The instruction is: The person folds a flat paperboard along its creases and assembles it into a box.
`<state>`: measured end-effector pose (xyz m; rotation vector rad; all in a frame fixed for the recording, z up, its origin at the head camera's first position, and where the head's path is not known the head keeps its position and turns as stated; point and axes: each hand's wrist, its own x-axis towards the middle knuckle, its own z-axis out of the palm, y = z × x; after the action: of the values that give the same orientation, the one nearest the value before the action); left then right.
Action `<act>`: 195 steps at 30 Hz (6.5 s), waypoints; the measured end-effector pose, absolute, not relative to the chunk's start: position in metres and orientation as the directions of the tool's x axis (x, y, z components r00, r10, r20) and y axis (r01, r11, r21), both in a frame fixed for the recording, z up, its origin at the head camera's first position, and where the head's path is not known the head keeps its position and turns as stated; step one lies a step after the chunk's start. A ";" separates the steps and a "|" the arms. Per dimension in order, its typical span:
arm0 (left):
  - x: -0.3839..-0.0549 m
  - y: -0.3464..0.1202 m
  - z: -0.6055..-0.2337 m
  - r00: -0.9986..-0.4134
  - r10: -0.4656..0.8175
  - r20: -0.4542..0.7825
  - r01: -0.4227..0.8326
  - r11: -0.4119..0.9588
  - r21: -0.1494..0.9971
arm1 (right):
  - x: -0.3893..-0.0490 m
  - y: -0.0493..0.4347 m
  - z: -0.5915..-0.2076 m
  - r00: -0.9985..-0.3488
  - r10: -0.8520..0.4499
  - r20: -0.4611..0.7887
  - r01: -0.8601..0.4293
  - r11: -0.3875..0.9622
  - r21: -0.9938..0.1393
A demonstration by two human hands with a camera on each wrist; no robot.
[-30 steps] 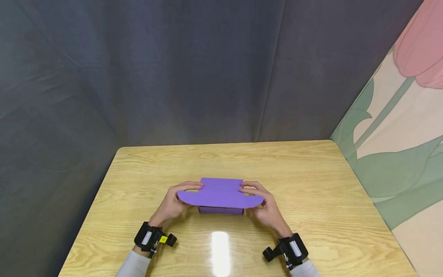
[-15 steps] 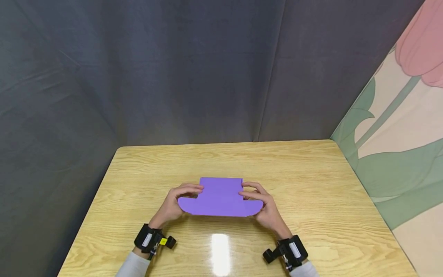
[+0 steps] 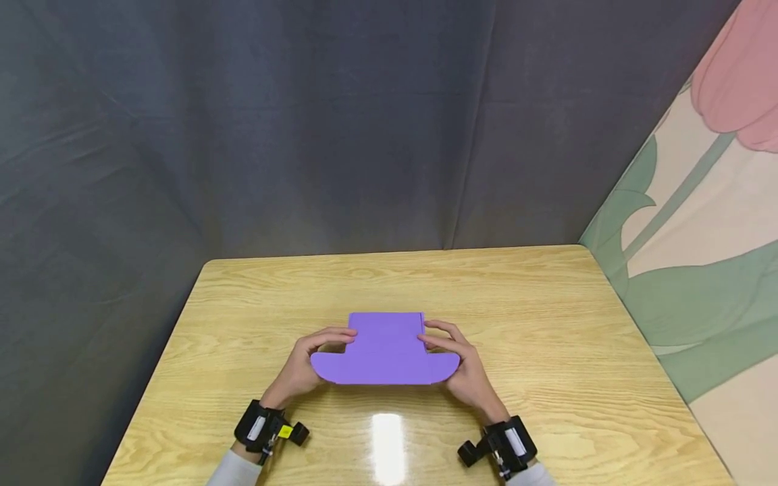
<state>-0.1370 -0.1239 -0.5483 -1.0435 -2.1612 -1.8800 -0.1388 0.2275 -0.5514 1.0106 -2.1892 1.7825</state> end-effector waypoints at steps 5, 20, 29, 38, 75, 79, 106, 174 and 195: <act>-0.135 -0.123 -0.541 -0.784 0.381 0.490 0.553 0.068 0.830 | -0.139 0.223 -0.543 -0.807 -0.369 0.461 -0.538 0.140 -0.831; -0.127 -0.119 -0.530 -0.886 0.356 0.296 0.335 0.050 0.941 | -0.134 0.217 -0.517 -0.935 -0.255 0.248 -0.296 0.174 -0.939; -0.128 -0.114 -0.521 -0.871 0.441 0.216 0.297 0.124 0.947 | -0.136 0.214 -0.508 -0.974 -0.175 0.141 -0.178 0.218 -0.960; -0.128 -0.113 -0.517 -0.890 0.411 0.195 0.323 0.270 0.907 | -0.135 0.209 -0.507 -0.969 -0.172 0.176 -0.217 0.262 -0.940; -0.133 -0.108 -0.520 -0.936 0.311 0.165 0.283 0.385 0.879 | -0.144 0.217 -0.527 -0.914 -0.329 0.237 -0.353 0.355 -0.866; -0.132 -0.107 -0.522 -0.940 0.303 0.157 0.267 0.363 0.893 | -0.143 0.218 -0.527 -0.919 -0.327 0.219 -0.335 0.357 -0.872; -0.133 -0.103 -0.534 -0.944 0.324 0.057 0.105 0.133 0.986 | -0.146 0.224 -0.529 -0.925 -0.374 0.072 -0.149 0.181 -0.972; -0.134 -0.119 -0.532 -0.941 0.338 0.012 0.092 0.223 0.970 | -0.149 0.228 -0.529 -0.939 -0.341 0.050 -0.134 0.225 -0.965; -0.152 -0.124 -0.490 -0.810 0.093 0.579 0.541 0.498 0.677 | -0.169 0.227 -0.493 -0.771 -0.133 0.622 -0.611 0.428 -0.666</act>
<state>-0.1523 -0.1239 -0.4896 -0.5220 -2.2720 -1.2657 -0.1688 0.2272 -0.4927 0.6272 -2.2022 1.3159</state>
